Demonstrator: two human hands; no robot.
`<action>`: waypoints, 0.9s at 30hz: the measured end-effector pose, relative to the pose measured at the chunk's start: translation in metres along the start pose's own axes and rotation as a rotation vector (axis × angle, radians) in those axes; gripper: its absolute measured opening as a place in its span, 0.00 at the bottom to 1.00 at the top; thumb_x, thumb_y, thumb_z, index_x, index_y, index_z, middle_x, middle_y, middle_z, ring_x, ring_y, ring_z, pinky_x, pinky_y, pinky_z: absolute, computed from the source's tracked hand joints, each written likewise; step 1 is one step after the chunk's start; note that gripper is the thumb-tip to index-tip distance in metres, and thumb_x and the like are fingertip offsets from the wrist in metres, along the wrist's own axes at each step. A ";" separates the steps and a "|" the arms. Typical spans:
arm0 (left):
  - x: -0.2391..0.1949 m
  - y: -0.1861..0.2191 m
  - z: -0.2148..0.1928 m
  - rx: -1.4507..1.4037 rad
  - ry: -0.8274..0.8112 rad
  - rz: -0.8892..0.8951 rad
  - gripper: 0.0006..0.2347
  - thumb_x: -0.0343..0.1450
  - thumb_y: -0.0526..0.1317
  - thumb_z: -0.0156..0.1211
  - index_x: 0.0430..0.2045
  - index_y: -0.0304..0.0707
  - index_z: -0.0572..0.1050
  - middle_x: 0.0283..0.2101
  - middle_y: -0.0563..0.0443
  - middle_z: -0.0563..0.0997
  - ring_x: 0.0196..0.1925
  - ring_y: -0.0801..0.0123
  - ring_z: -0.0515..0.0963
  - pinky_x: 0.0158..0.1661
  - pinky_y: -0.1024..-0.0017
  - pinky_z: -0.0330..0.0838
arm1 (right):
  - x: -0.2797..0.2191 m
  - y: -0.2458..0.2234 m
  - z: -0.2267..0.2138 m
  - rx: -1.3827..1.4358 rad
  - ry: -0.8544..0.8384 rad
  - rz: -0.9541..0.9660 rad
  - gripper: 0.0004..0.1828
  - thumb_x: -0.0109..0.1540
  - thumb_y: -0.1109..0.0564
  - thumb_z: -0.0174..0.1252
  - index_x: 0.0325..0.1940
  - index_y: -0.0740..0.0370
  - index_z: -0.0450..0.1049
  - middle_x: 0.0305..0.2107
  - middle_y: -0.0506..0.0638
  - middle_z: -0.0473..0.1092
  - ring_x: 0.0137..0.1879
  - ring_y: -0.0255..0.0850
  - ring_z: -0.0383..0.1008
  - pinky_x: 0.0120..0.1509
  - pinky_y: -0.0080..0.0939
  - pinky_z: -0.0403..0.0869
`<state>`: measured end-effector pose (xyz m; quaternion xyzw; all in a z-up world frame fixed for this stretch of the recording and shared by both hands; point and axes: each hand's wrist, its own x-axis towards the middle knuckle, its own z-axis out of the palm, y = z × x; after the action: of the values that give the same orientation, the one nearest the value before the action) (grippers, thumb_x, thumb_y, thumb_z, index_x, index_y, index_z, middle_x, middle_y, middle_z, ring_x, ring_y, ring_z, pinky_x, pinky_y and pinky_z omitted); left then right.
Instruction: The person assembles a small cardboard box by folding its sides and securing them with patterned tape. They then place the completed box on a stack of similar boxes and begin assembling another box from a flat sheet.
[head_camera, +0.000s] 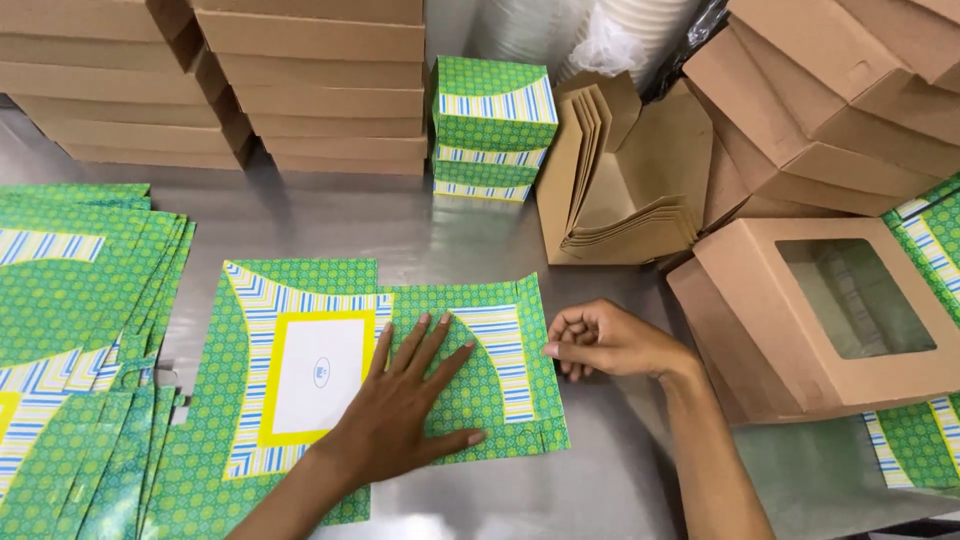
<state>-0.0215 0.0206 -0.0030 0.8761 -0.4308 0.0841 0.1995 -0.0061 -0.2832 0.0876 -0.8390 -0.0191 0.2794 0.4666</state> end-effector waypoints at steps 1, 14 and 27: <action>-0.003 -0.002 0.003 -0.004 -0.003 -0.002 0.40 0.71 0.70 0.55 0.73 0.47 0.55 0.78 0.38 0.46 0.78 0.45 0.40 0.69 0.42 0.27 | 0.000 0.000 0.002 0.002 -0.003 0.004 0.12 0.61 0.52 0.65 0.37 0.65 0.80 0.24 0.51 0.79 0.29 0.36 0.81 0.35 0.33 0.80; 0.001 0.014 -0.016 -0.204 -0.060 0.141 0.38 0.69 0.52 0.63 0.74 0.43 0.52 0.77 0.35 0.50 0.78 0.44 0.46 0.70 0.41 0.29 | 0.033 0.016 0.028 -0.151 0.280 -0.346 0.10 0.55 0.52 0.74 0.38 0.53 0.84 0.31 0.41 0.77 0.40 0.29 0.74 0.44 0.30 0.69; -0.003 0.025 -0.003 -0.101 -0.045 0.249 0.27 0.73 0.47 0.46 0.70 0.41 0.61 0.76 0.39 0.54 0.79 0.45 0.47 0.70 0.40 0.32 | 0.053 0.039 0.027 -0.634 0.665 -0.301 0.22 0.59 0.33 0.62 0.50 0.43 0.79 0.43 0.39 0.71 0.56 0.39 0.67 0.57 0.47 0.60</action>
<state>-0.0428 0.0106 0.0061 0.8062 -0.5445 0.0665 0.2217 0.0162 -0.2688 0.0217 -0.9716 -0.0745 -0.0940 0.2038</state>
